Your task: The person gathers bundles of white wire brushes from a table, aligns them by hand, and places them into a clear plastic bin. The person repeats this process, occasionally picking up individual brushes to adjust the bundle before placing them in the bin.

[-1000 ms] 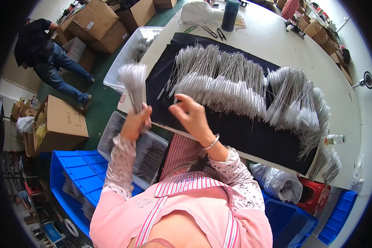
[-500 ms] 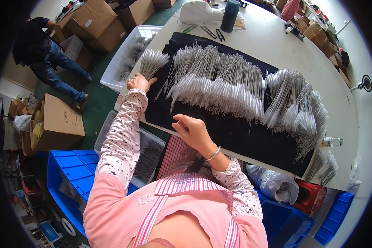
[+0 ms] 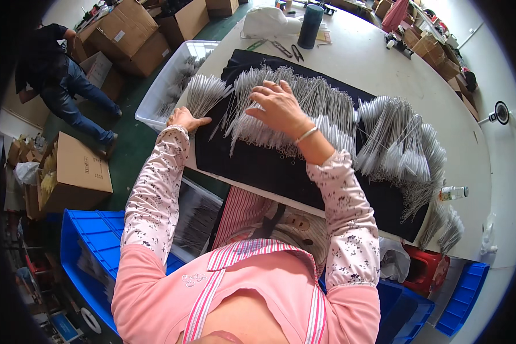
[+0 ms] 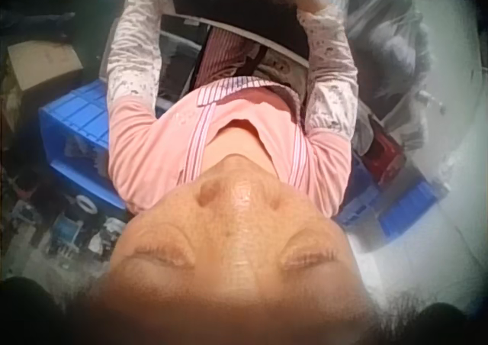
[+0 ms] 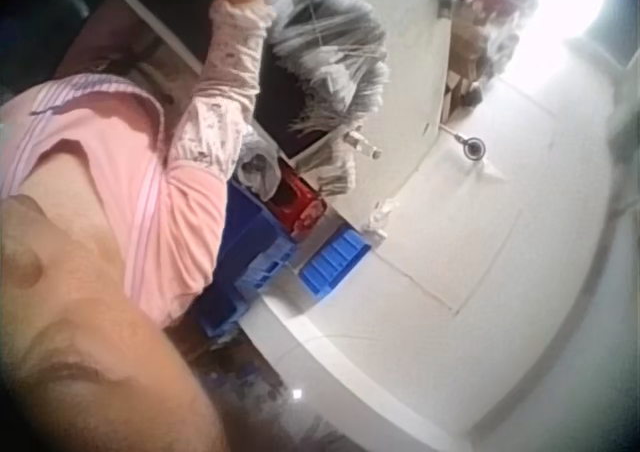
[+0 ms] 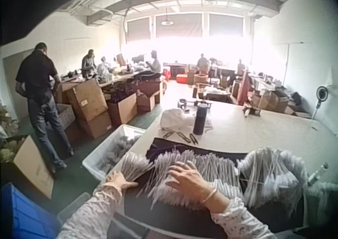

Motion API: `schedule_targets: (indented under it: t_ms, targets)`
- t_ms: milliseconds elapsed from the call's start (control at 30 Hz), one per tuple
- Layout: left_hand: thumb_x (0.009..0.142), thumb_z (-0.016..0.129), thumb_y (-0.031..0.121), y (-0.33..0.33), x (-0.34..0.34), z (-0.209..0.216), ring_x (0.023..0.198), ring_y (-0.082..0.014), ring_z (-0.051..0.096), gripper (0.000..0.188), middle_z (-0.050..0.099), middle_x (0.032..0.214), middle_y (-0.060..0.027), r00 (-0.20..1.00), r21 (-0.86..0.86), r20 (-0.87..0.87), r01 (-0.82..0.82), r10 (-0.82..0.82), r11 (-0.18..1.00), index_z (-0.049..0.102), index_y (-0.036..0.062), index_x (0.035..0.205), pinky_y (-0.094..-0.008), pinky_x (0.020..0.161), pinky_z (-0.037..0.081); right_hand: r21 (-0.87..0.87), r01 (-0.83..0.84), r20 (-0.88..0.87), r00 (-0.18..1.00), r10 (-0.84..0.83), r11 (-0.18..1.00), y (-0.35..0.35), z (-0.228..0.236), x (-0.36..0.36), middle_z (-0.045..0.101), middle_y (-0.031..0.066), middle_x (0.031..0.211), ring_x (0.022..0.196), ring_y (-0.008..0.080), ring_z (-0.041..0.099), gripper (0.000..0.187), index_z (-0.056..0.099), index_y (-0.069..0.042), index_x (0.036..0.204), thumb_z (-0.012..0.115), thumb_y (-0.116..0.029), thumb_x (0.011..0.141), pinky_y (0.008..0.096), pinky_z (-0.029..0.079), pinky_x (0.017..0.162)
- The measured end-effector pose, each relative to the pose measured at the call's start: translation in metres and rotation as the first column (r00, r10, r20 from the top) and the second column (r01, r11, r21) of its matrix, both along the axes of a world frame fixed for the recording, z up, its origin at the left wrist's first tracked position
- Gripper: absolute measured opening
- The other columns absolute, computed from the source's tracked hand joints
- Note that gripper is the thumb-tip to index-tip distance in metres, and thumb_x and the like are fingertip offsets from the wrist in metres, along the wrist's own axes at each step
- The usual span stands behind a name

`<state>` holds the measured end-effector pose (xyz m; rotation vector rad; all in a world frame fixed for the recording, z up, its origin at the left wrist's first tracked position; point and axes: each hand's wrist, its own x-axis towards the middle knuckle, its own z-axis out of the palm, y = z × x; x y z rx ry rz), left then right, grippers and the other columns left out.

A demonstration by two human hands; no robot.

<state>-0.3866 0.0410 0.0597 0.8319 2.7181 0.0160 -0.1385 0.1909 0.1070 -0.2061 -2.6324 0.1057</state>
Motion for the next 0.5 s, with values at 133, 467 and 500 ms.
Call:
schedule_targets:
  t_ms: [133,467,500]
  targets:
    - [0.061,0.074,0.063,-0.003,0.004,0.002,0.125,-0.0292,0.044,0.101,0.044,0.135,-0.0149,1.000,0.006,-0.018,0.014,-0.014,1.000,0.041,-0.0007,0.132,-0.0376,0.103,0.037,-0.117,0.078,0.261,0.964,-0.045,0.990,0.015,-0.017,0.010,0.051,0.0052,0.130,0.127,0.0267,0.039,0.049,0.057,-0.009,0.117,0.049,-0.047,0.089,0.0436,0.031,0.104]
    - [0.064,0.068,0.068,0.003,0.005,-0.007,0.124,-0.0311,0.046,0.098,0.047,0.131,-0.0145,0.998,0.051,-0.039,0.061,-0.059,0.997,0.043,-0.0006,0.130,-0.0391,0.102,0.038,-0.185,0.071,0.163,0.986,-0.040,0.980,0.018,-0.037,0.017,0.054,0.0115,0.127,0.130,0.0346,0.036,0.049,0.058,-0.005,0.116,0.051,-0.045,0.089,0.0427,0.029,0.107]
    - [0.064,0.068,0.070,0.001,0.004,-0.005,0.124,-0.0313,0.045,0.099,0.047,0.131,-0.0144,0.997,0.057,-0.033,0.065,-0.063,0.996,0.044,-0.0006,0.130,-0.0392,0.102,0.038,-0.188,0.073,0.160,0.986,-0.042,0.979,0.017,-0.034,0.018,0.055,0.0122,0.126,0.129,0.0343,0.037,0.048,0.059,-0.004,0.115,0.052,-0.045,0.089,0.0418,0.030,0.107]
